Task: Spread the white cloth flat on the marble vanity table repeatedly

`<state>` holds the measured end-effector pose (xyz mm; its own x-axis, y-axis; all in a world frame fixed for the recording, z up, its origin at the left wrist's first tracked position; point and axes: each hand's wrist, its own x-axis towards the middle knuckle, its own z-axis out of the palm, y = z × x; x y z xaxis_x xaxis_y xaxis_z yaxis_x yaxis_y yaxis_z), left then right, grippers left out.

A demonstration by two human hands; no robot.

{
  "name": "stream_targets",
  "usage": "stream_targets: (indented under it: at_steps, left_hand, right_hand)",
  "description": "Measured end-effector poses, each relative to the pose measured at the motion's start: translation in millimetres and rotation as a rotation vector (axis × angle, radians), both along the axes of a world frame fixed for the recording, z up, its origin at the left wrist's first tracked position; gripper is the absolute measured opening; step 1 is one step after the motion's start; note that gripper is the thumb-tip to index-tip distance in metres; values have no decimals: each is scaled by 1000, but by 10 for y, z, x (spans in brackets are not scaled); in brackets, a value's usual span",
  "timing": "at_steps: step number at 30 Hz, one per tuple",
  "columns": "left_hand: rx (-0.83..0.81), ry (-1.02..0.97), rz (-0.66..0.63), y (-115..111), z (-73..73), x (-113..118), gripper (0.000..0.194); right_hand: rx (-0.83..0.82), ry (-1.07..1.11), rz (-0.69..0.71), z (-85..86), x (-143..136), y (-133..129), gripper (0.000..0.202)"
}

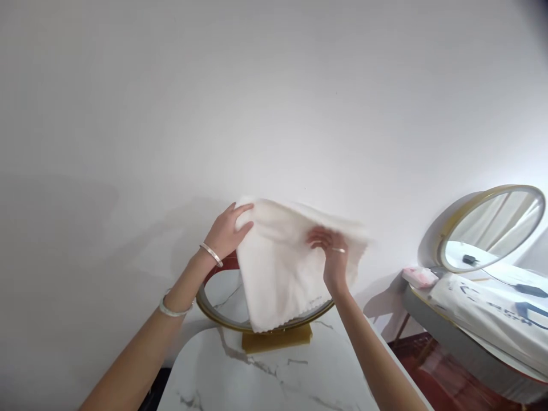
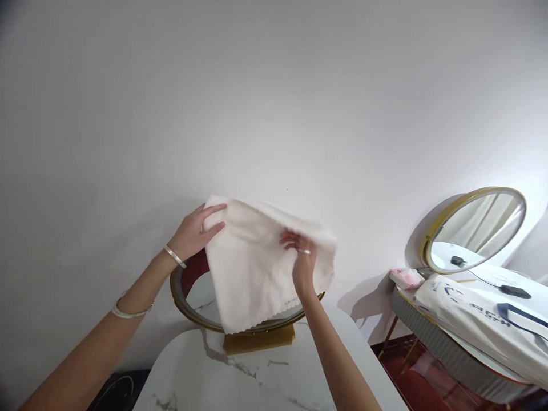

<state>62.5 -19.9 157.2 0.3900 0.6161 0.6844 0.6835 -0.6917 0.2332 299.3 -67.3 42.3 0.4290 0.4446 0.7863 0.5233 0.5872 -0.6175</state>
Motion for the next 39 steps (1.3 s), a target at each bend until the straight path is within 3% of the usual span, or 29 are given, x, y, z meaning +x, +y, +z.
stream_targets:
  at_steps: [1,3,5,7,9,11,15,20,22,24,26,28,32,35,39]
  left_hand:
    - [-7,19,47,88,-39,-26,39]
    - [56,51,139,200,-175,-39,39]
    - [227,43,237,240,-336,-6,38]
    - [430,44,238,234,-466,65,36]
    - [545,139,94,205,-539,166,43]
    - [559,271,-26,169,-553,307,45]
    - [568,389,-24,149,-499,740,45]
    - [562,421,-94,269,-514,1359,30]
    - [562,409,-137,304,-537,1490,23]
    - [575,361,-170,307,-539,1504,23]
    - [570,274,-179,290,-510,1395,23]
    - [531,162,-163,277,-468,1169,24]
    - [435,-109,-63,331,-515,458,26]
    - [384,-230,31,410,-795,-125,35]
    - [382,-296,159,450,-1436,-660,51]
  right_hand:
    - [25,11,-26,147,-46,72,41]
    - [45,-121,-236,328,-149,171,37]
    - [44,-347,-388,377,-228,249,34]
    - [22,-519,-407,341,-256,331,34]
    - [5,-589,-409,278,-229,407,35]
    - [10,-571,-448,213,-158,455,34]
    - [5,-452,-497,35,63,434,35]
    - [-112,-155,-564,-440,354,337,44]
    - [-128,-99,-575,-598,424,313,45]
    - [-104,-103,-587,-643,438,299,44]
    - [-52,-140,-617,-551,384,301,41]
    - [3,-216,-616,-356,265,339,37]
    - [94,-467,-493,59,-117,557,38]
    - [161,-676,-432,159,-436,762,43]
    - [263,-1109,-259,-37,-771,865,48]
